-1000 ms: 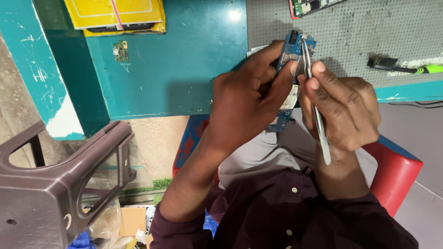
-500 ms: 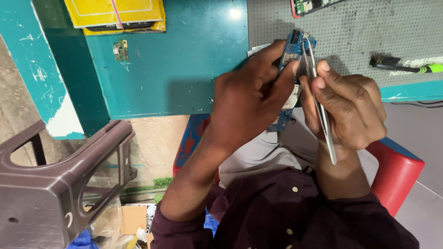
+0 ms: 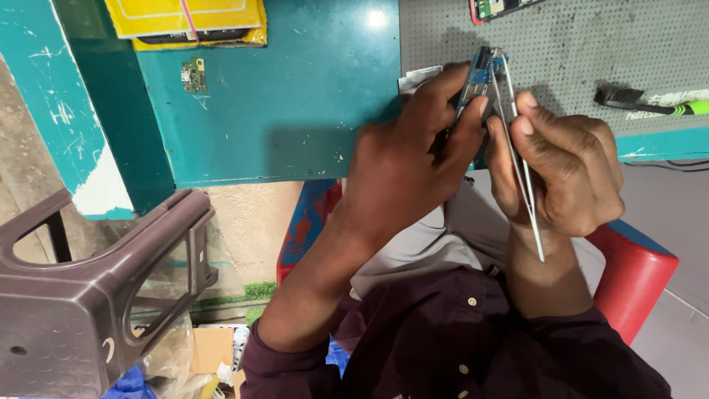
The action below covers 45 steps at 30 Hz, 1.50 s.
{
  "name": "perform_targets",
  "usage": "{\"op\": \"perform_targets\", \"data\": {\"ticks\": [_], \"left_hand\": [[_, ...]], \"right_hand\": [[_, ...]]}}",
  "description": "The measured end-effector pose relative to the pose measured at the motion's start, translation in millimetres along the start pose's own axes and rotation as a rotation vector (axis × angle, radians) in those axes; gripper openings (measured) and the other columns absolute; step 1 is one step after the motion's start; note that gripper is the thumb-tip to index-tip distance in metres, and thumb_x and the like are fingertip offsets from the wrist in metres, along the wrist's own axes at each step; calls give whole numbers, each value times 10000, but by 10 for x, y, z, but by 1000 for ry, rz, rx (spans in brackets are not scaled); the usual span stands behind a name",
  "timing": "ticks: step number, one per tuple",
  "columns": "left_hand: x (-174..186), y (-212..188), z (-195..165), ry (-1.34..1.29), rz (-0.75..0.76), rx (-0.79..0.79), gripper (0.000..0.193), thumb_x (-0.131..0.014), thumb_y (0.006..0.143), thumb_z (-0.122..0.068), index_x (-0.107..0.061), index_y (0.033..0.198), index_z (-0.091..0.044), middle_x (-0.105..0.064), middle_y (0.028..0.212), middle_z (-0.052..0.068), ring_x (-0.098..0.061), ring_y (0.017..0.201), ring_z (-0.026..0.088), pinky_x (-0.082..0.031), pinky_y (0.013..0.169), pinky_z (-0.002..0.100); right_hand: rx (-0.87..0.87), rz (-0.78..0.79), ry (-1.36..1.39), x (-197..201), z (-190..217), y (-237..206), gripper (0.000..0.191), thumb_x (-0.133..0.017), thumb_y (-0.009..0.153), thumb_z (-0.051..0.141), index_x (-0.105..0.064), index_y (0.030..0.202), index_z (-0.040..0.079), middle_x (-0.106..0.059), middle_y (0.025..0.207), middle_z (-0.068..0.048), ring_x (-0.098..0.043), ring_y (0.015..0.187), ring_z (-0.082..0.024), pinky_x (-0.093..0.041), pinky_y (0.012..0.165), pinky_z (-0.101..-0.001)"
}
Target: The person uses a soldering iron on a circuit board, then sprays it with a liquid from a bottle. They use tweezers to remove a small component and place it on a keypad assembly. Finally, they spray the keypad assembly with the liquid.
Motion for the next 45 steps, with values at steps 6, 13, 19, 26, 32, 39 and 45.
{"op": "perform_targets", "data": {"ticks": [6,13,19,26,32,39,45], "left_hand": [[-2,-19,-22,8,1,-10,327,-733,1104,-147,-558,1370,-74,-602,697,-19,-600,543,16,-464,496,206],[-29,-32,-35,84,0,-45,337,-724,1097,-157,-563,1374,-54,-620,721,-21,-596,514,35,-452,473,220],[-9,-59,-94,160,-49,-130,362,-714,1102,-184,-540,1373,-18,-742,999,67,-678,597,97,-504,521,244],[-16,-83,-100,177,-47,-153,341,-699,1144,-187,-533,1372,5,-737,1134,95,-737,729,110,-558,608,231],[-16,-78,-140,222,-25,-199,333,-702,1120,-149,-556,1348,45,-737,1217,117,-729,701,110,-541,574,243],[-11,-63,-163,211,-32,-202,310,-686,1129,-132,-551,1346,44,-745,1170,106,-711,672,91,-515,545,237],[-4,-69,-143,174,-36,-162,327,-683,1139,-137,-539,1391,13,-753,1060,82,-716,669,87,-518,548,236]], "right_hand": [[10,-23,-26,2,1,-4,228,-903,927,-46,-681,979,-66,-753,1004,-219,-719,818,-283,-576,672,-342],[-10,-32,4,13,-24,20,241,-899,902,-58,-659,918,-57,-749,952,-206,-727,791,-282,-554,660,-346],[-54,-11,7,8,32,55,238,-893,954,-95,-658,949,-58,-740,968,-200,-717,833,-270,-550,662,-324],[-86,-23,21,-16,66,95,247,-889,968,-113,-649,966,-55,-723,984,-185,-703,841,-257,-545,661,-309],[-146,-13,32,-8,77,60,239,-880,1001,-118,-651,994,-48,-712,1020,-182,-701,877,-263,-546,677,-314],[-130,-36,27,-17,95,84,239,-887,969,-130,-665,989,-44,-712,997,-174,-686,817,-238,-533,650,-307],[-124,-3,5,-22,118,77,222,-888,979,-118,-683,1033,-50,-703,1025,-180,-691,868,-261,-553,675,-317]]}}
Point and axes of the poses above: each hand's wrist, its own y-axis towards the middle knuckle, its own x-axis out of the back of the hand, z = x × y, the point moved 9 cm from there along y, towards the middle knuckle
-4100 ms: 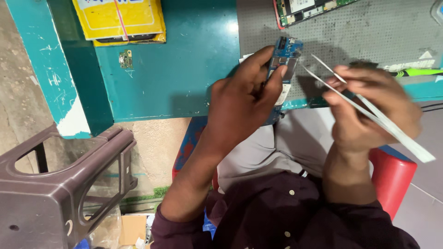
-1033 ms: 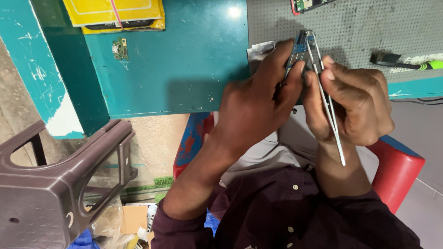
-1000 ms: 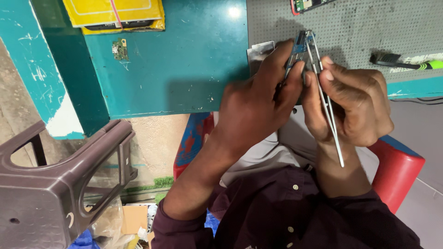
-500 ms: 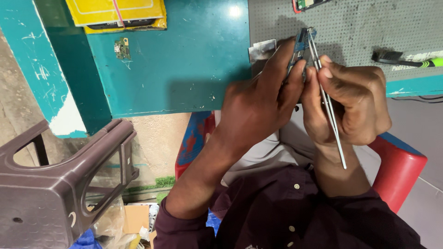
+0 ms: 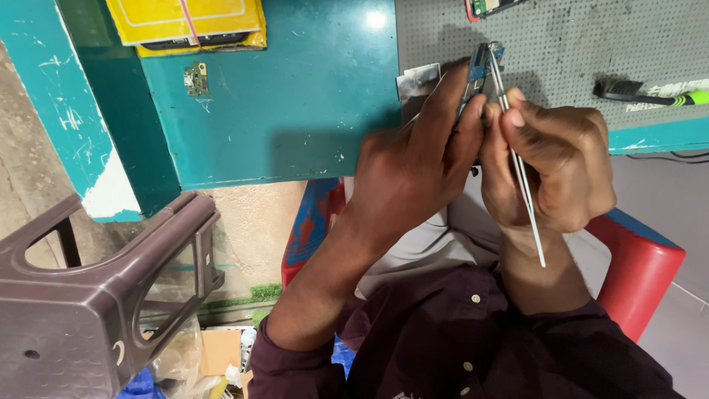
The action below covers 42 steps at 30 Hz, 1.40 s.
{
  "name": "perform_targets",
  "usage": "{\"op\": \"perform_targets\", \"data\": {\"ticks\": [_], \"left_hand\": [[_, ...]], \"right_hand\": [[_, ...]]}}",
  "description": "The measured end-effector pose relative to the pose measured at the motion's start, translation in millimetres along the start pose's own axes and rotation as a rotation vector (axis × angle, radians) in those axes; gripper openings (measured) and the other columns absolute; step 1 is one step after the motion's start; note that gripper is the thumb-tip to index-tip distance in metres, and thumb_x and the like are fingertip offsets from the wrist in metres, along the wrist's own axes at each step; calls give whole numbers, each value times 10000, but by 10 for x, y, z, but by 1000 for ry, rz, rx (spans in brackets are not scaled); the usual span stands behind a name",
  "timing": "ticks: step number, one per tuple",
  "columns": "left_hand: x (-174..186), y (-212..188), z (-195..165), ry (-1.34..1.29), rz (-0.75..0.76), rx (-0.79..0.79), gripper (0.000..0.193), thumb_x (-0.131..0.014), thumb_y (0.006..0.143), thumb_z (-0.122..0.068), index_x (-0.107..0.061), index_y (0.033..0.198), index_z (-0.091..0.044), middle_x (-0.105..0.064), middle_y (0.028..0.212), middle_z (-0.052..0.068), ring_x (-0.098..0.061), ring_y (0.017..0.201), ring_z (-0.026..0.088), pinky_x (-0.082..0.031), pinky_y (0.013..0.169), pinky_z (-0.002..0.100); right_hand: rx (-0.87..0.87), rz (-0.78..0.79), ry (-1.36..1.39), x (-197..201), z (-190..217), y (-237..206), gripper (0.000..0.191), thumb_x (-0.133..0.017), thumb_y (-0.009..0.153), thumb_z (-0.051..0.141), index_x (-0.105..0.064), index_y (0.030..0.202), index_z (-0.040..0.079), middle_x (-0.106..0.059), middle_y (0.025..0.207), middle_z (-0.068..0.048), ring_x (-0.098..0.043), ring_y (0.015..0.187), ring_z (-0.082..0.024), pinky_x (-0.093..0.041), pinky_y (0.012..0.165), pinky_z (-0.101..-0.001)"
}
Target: The person uses a soldering iron on a circuit board, then sprays it with a liquid from a bottle. They use tweezers to remove a small component and place it on a keypad assembly. Finally, they spray the keypad assembly with the liquid.
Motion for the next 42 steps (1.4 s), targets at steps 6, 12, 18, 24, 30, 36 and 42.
{"op": "perform_targets", "data": {"ticks": [6,12,18,24,30,36,42], "left_hand": [[-4,-15,13,14,-7,12,334,-678,1146,-147,-533,1411,-4,-754,995,86,-732,697,104,-534,573,246],[-5,-11,15,-2,-18,8,323,-642,1146,-136,-527,1421,-13,-751,1036,91,-739,727,97,-542,589,230],[11,4,-8,15,-16,3,302,-689,1123,-132,-567,1361,8,-762,1043,101,-712,670,105,-521,550,249],[61,20,-58,-35,-21,-29,275,-669,1138,-128,-542,1349,-5,-730,1135,120,-746,790,137,-575,650,232],[76,26,-80,-171,67,1,223,-708,1141,-135,-586,1294,-30,-734,1031,68,-740,769,145,-572,664,270],[185,34,-273,-267,12,-260,216,-657,1109,-107,-544,1288,-64,-737,1183,63,-758,895,154,-515,679,265],[204,-107,-501,-141,32,-350,190,-637,1107,-76,-582,1283,-121,-728,1220,46,-755,1057,236,-560,829,343]], "right_hand": [[23,-8,-14,-2,22,15,224,-893,956,-125,-684,1002,-61,-703,1007,-182,-681,836,-272,-540,657,-328],[25,-9,-4,-3,21,17,223,-892,983,-119,-680,1023,-59,-700,1023,-182,-684,845,-274,-541,666,-333],[11,-36,9,8,-72,-117,205,-865,962,-111,-671,991,-53,-705,1007,-175,-690,830,-262,-533,652,-326],[-102,-190,246,128,-419,-240,289,-892,947,9,-634,1071,-32,-715,1056,-182,-732,852,-264,-569,675,-312],[-366,-260,786,203,-1080,-583,413,-894,868,140,-605,1131,9,-729,1031,-193,-740,743,-206,-627,672,-278],[-131,-22,1201,451,-1246,-421,425,-906,724,125,-641,1055,107,-706,1057,-122,-756,806,-185,-666,640,-292],[45,95,1196,790,-891,-422,452,-862,774,176,-621,1153,129,-712,1179,-63,-774,944,-184,-630,687,-339]]}}
Point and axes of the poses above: each hand's wrist, its own y-axis towards the middle knuckle, its own x-axis out of the back of the hand, z = x × y, the point moved 9 cm from there along y, towards the middle knuckle
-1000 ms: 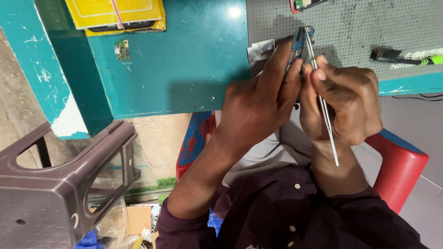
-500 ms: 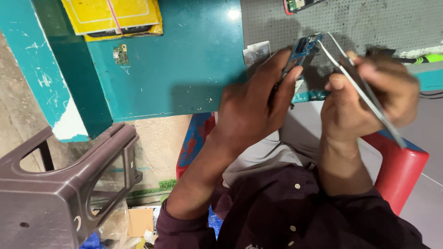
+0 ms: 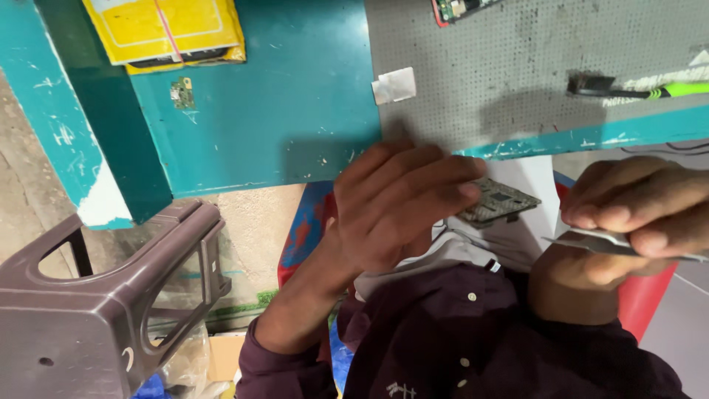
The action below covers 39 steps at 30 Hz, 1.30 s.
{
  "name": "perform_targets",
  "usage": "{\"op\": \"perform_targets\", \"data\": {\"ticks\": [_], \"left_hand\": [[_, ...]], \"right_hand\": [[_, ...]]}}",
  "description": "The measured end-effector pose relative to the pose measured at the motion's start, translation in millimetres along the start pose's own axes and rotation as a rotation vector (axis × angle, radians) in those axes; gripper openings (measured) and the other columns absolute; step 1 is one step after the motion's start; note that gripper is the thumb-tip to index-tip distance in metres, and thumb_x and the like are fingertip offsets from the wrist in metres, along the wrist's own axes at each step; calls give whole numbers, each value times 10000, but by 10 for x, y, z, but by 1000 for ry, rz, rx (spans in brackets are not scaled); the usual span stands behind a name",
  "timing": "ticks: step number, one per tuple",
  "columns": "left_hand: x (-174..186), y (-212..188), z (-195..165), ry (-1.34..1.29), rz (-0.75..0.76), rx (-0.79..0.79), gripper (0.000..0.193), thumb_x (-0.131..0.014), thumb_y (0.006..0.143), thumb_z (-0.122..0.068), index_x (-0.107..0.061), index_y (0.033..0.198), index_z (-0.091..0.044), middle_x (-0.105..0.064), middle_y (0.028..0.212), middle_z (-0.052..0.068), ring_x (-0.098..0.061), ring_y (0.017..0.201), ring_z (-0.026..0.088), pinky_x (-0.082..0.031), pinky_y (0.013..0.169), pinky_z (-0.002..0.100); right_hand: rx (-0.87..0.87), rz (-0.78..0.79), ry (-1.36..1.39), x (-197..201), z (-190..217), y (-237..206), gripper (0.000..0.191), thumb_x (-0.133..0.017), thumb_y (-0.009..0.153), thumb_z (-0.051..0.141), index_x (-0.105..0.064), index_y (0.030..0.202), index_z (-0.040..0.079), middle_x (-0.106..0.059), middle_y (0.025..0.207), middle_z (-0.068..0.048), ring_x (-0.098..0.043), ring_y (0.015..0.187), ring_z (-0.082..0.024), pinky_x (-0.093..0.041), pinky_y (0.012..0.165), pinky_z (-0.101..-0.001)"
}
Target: The person uses a soldering iron on a circuit board, then sprays it with a liquid from a bottle. They use tweezers to remove a small component and place it on a keypad assembly. Finally, they spray the keypad assembly with the liquid.
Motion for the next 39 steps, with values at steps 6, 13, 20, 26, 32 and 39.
{"op": "perform_targets", "data": {"ticks": [6,13,20,26,32,39], "left_hand": [[-131,-9,-128,34,-54,-59,118,-600,1101,-135,-601,1219,-128,-727,1206,36,-740,1091,243,-587,912,374],[-242,-54,-138,80,-73,-123,113,-594,1106,-157,-615,1216,-138,-731,1192,31,-731,1051,231,-581,899,372],[-240,-69,-153,83,-69,-146,143,-614,1095,-195,-650,1216,-129,-721,1204,38,-721,1036,222,-561,873,368],[-242,-85,-176,79,-85,-130,139,-676,1072,-181,-647,1196,-125,-721,1193,31,-710,1024,212,-556,863,353],[-300,40,-115,-157,-100,59,176,-669,1075,-42,-636,1212,-148,-726,1204,-3,-727,1068,170,-558,905,291],[-446,352,3,-318,-142,206,194,-683,1054,21,-649,1188,-114,-737,1124,1,-708,1085,127,-521,983,264]], "right_hand": [[36,152,-243,-2,260,-153,439,-879,769,135,-609,1109,70,-688,1098,-122,-752,892,-258,-662,691,-374],[-33,240,-431,79,279,-347,362,-877,721,164,-670,987,35,-705,951,-166,-756,810,-309,-626,694,-402],[-126,248,-278,317,262,-567,317,-828,757,116,-619,956,-15,-690,974,-172,-762,831,-301,-679,712,-401],[-141,147,-351,183,274,-434,348,-887,733,125,-650,959,6,-701,977,-163,-749,814,-285,-645,702,-394],[-107,-114,-133,181,148,-154,298,-863,760,101,-713,1010,41,-734,1018,-159,-779,826,-232,-655,663,-344],[-66,-374,-216,317,126,-53,352,-889,764,107,-665,1021,20,-734,1018,-180,-777,845,-271,-677,677,-361]]}}
Point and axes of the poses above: each hand's wrist, its own y-axis towards the middle knuckle, its own x-axis out of the back of the hand, z = x × y, the point moved 9 cm from there along y, towards the middle knuckle
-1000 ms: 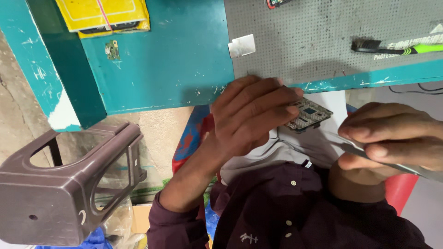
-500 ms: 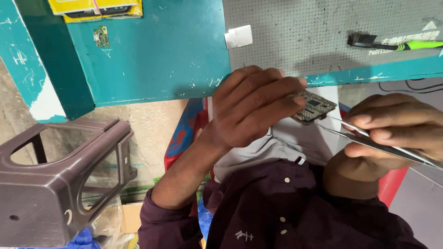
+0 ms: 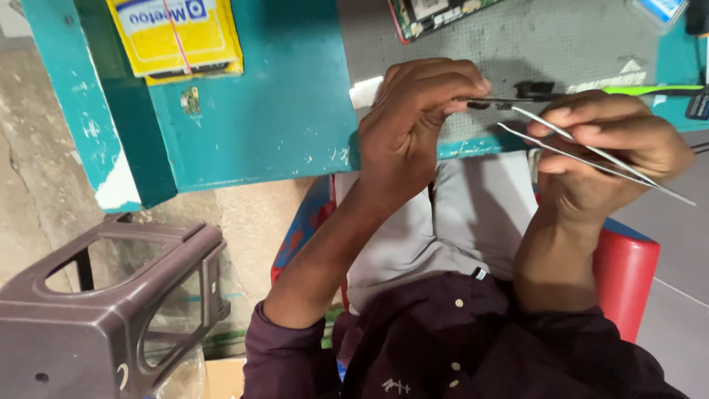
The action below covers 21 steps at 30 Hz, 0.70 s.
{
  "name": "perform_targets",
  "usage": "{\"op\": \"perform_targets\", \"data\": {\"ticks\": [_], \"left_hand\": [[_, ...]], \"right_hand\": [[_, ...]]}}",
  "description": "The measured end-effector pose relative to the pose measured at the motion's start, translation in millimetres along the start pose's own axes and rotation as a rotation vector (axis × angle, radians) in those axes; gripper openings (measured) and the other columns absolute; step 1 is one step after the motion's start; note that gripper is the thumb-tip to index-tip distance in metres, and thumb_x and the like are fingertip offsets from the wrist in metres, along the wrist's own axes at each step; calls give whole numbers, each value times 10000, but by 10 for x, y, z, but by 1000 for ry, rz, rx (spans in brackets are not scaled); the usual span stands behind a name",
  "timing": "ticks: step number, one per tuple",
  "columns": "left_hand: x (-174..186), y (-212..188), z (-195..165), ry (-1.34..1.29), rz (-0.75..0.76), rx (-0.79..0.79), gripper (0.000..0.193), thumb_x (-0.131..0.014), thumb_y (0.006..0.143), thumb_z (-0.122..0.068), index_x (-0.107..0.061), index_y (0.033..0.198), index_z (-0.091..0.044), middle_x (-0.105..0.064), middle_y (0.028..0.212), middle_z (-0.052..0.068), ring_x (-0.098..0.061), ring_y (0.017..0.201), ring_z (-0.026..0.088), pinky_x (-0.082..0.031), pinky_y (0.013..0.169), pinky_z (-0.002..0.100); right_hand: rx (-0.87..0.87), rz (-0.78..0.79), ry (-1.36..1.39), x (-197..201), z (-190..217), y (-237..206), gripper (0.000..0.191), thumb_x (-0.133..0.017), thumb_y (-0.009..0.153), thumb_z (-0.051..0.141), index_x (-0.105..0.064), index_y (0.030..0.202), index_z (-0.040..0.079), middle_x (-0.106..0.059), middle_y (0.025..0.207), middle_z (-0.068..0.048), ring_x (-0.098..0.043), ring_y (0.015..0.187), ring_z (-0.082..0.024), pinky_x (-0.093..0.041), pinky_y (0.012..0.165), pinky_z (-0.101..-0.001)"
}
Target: The person uses a soldering iron on a circuit board, then sprays it with a liquid from a bottle. They use tweezers to remove a small component and place it on a keypad assembly. Finally, they spray the keypad assembly with the liquid.
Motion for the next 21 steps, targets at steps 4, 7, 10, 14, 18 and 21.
{"op": "perform_targets", "data": {"ticks": [4,7,10,14,18,21], "left_hand": [[-26,63,-20,-17,4,-6,215,-684,1026,57,-662,1157,-111,-741,1085,-3,-697,1068,128,-489,967,267],[-48,68,9,-55,21,12,224,-667,1031,75,-667,1153,-113,-742,1089,-2,-695,1089,135,-488,955,260],[-52,58,34,-53,16,19,224,-652,1037,78,-669,1150,-115,-741,1090,-8,-692,1121,141,-489,983,266],[-69,54,35,-4,19,8,218,-641,1041,73,-671,1142,-117,-744,1084,-13,-689,1152,150,-474,1028,286],[-73,57,35,-2,21,6,208,-621,1051,69,-673,1130,-116,-749,1076,-14,-692,1162,159,-476,1030,283],[-80,58,34,-9,21,1,189,-620,1056,57,-672,1118,-113,-752,1071,-14,-698,1150,164,-488,1032,283]], "right_hand": [[28,18,-44,1,8,86,371,-895,751,108,-654,1017,15,-735,1013,-186,-773,829,-260,-679,689,-368],[34,15,-38,2,-4,99,367,-903,729,91,-660,991,10,-733,993,-189,-770,829,-266,-680,672,-374],[42,26,-51,-3,10,94,360,-906,718,87,-665,973,5,-730,984,-192,-767,859,-277,-680,673,-379],[55,51,-114,0,95,94,363,-911,726,112,-648,957,18,-723,965,-181,-766,863,-265,-680,682,-368],[50,92,-195,-26,154,96,383,-923,734,128,-639,967,22,-727,981,-190,-771,859,-262,-677,719,-361],[46,103,-208,-36,159,103,381,-924,730,125,-638,961,22,-726,977,-195,-771,870,-272,-677,707,-356]]}}
Point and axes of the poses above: each hand's wrist, its own y-axis towards the middle knuckle, its own x-axis out of the back of the hand, z = x × y, the point moved 9 cm from there along y, towards the middle knuckle
